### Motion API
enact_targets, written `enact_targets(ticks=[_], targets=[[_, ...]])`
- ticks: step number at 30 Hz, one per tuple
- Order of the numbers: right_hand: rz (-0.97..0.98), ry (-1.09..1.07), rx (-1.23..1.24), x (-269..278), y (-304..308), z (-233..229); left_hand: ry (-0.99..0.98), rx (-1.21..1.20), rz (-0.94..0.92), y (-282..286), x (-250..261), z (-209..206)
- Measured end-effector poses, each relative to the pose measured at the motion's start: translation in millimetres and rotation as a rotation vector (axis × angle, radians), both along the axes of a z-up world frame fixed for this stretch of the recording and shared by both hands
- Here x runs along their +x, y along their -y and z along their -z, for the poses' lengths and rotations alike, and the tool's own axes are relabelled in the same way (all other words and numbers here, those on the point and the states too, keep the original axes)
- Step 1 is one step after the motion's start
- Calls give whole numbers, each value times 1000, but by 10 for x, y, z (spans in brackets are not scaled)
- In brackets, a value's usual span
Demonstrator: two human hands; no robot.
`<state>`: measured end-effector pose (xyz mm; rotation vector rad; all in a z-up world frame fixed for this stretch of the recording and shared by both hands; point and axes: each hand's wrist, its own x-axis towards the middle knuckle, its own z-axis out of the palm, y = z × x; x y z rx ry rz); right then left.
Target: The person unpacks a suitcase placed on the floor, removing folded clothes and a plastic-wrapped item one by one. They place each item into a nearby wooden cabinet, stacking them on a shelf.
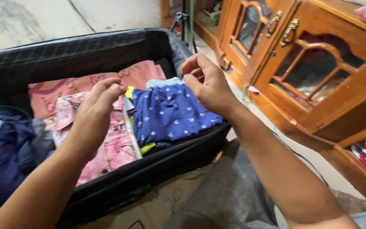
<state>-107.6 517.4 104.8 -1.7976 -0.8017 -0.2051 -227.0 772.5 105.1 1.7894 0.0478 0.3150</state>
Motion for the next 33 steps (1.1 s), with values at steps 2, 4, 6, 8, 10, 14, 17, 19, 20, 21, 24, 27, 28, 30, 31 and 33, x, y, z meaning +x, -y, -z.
enact_targets(ticks=[2, 4, 6, 8, 10, 14, 17, 19, 20, 21, 24, 27, 28, 30, 31, 33], targets=[[-67, -66, -83, -28, -42, -4, 33, 132, 69, -122, -84, -18], [-162, -116, -162, -51, -99, 9, -23, 547, -6, -283, -230, -55], [-247, -159, -220, -98, -215, 52, -134, 850, 13, -378, -325, -74], [-342, -147, -275, -164, -366, 120, -302, 1031, 122, -437, -383, -50], [-446, -81, -325, -234, -589, 209, -219, 1181, 236, -392, -421, 73], [-499, -208, -578, -282, -1083, 415, -64, 1227, 243, -360, -405, 355], [-419, -364, -755, -168, -1323, 516, -43, 1256, 217, -414, -332, 399], [-385, -619, -702, -40, -1357, 579, -232, 1148, 110, -489, -300, 359], [-384, -680, -655, 9, -1358, 609, -324, 1088, 57, -531, -282, 322], [-382, -740, -608, 49, -1343, 635, -295, 1037, -29, -582, -263, 274], [-382, -767, -538, 75, -1268, 699, -234, 915, -194, -651, -264, 169], [-488, -726, -615, 9, -1200, 674, -241, 900, -74, -558, -301, 168], [-537, -711, -655, -18, -1198, 631, -248, 922, 32, -526, -311, 174], [-659, -891, -473, -75, -1161, 504, -140, 958, 156, -478, -348, 183], [-718, -978, -379, -103, -1138, 439, -25, 970, 173, -459, -368, 188], [-843, -1082, -204, -135, -1112, 354, 25, 957, 144, -444, -356, 210]])
